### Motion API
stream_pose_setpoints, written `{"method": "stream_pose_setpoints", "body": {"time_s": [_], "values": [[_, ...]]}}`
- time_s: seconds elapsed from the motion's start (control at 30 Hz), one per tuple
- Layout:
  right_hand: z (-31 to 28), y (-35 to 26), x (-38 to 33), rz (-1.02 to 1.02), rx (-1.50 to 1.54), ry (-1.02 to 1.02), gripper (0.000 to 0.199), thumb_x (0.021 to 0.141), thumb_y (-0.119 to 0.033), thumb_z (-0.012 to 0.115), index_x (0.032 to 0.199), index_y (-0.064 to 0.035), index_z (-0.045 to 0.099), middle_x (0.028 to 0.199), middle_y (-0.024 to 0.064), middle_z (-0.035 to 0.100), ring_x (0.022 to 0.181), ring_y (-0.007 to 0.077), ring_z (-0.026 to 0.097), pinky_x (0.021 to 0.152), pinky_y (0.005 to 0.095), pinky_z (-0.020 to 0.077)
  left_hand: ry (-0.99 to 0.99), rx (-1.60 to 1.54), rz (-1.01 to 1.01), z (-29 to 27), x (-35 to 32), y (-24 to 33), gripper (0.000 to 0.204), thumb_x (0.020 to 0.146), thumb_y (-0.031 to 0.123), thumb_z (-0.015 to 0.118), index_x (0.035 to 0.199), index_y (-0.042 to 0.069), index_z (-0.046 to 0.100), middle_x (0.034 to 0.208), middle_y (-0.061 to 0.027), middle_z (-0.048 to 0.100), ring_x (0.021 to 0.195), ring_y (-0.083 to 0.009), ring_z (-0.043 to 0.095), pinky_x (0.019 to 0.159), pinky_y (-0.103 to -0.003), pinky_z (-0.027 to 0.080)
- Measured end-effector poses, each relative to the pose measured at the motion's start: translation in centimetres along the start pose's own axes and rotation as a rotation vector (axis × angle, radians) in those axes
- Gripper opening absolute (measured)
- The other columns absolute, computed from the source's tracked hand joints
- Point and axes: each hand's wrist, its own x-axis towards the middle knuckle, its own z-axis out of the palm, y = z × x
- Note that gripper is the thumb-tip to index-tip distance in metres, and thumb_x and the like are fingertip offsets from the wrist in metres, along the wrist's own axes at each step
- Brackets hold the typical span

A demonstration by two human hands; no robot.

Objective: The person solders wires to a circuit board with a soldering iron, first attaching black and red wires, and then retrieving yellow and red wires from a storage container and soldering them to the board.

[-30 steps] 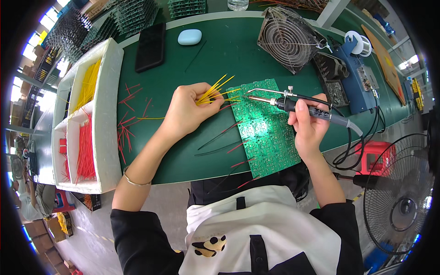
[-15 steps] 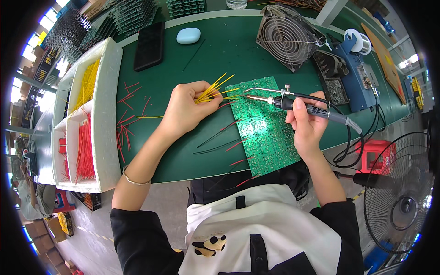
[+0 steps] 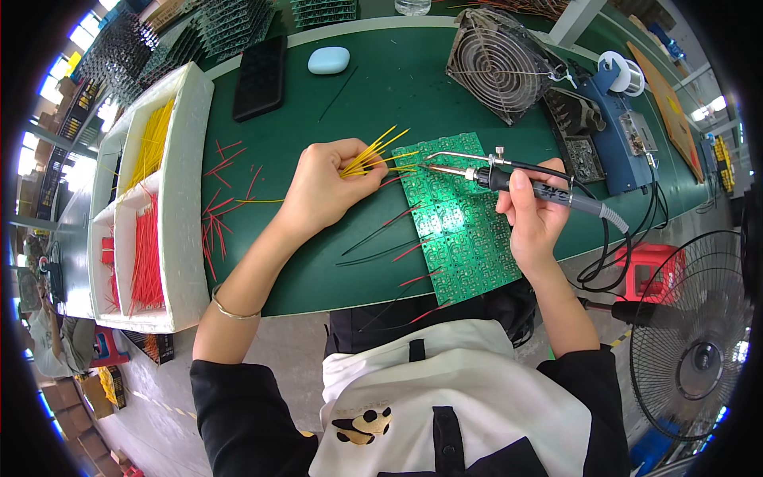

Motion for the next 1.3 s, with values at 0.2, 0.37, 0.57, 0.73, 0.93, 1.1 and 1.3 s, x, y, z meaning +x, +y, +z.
{"method": "stream_pose_setpoints", "body": {"time_s": [0.2,0.37,0.57,0.73,0.93,1.1,1.3], "values": [[-0.01,0.21,0.03,-0.035,-0.047,0.01,0.012,0.089,-0.012,0.052,0.086,-0.0029,0.045,0.064,0.0026,0.049,0.048,0.0038,0.045,0.039,0.0158,0.0308,-0.016,0.021,-0.027,-0.19,0.06,0.35,0.01,0.077,0.007,0.064,0.075,-0.002,0.061,0.06,0.0037,0.052,0.056,0.0,0.038,0.049,-0.018,0.031],[-0.01,0.15,0.07,-0.04,-0.052,0.001,0.012,0.089,-0.012,0.052,0.086,-0.003,0.045,0.064,0.0022,0.048,0.048,0.0037,0.045,0.039,0.0157,0.0303,-0.016,0.025,-0.036,-0.21,0.05,0.29,0.01,0.076,0.007,0.064,0.075,-0.003,0.061,0.06,0.0034,0.052,0.057,-0.0002,0.039,0.049,-0.017,0.032],[-0.21,0.23,-0.02,-0.032,-0.06,-0.019,0.012,0.089,-0.013,0.052,0.087,-0.0038,0.045,0.063,0.0015,0.048,0.047,0.0032,0.045,0.039,0.0155,0.0292,-0.022,0.016,-0.037,-0.24,0.04,0.4,0.01,0.076,0.007,0.064,0.076,-0.003,0.061,0.062,0.0028,0.053,0.058,-0.0006,0.04,0.051,-0.018,0.034],[-0.14,-0.17,-0.17,0.003,0.016,-0.014,0.008,0.085,-0.003,0.056,0.086,-0.0001,0.049,0.064,-0.0008,0.042,0.052,0.0049,0.048,0.047,0.0189,0.0423,-0.021,0.036,-0.034,-0.23,0.08,0.24,0.01,0.076,0.007,0.064,0.077,-0.003,0.061,0.062,0.0023,0.053,0.058,-0.0008,0.041,0.051,-0.018,0.035],[-0.09,0.12,-0.11,-0.07,-0.093,-0.014,0.013,0.089,-0.014,0.052,0.087,-0.0042,0.044,0.06,0.0027,0.05,0.046,0.0032,0.043,0.039,0.0157,0.03,-0.024,0.044,-0.055,-0.31,0.04,0.64,0.011,0.076,0.007,0.064,0.076,-0.003,0.061,0.062,0.0018,0.054,0.058,-0.0011,0.042,0.051,-0.018,0.036],[-0.06,0.2,-0.15,-0.067,-0.082,-0.018,0.013,0.089,-0.014,0.052,0.087,-0.0042,0.044,0.061,0.0028,0.05,0.047,0.0034,0.044,0.039,0.0156,0.0305,-0.016,0.043,-0.04,-0.3,0.01,0.35,0.011,0.075,0.008,0.065,0.076,-0.003,0.061,0.061,0.0018,0.053,0.058,-0.0011,0.041,0.051,-0.018,0.035],[-0.15,0.25,-0.15,-0.08,-0.075,-0.018,0.013,0.089,-0.014,0.053,0.087,-0.0036,0.044,0.066,0.0021,0.048,0.049,0.0041,0.046,0.04,0.0159,0.0319,-0.011,0.06,-0.021,-0.25,0.07,0.31,0.012,0.075,0.008,0.065,0.075,-0.003,0.061,0.061,0.0015,0.053,0.057,-0.0014,0.041,0.051,-0.019,0.035]]}}
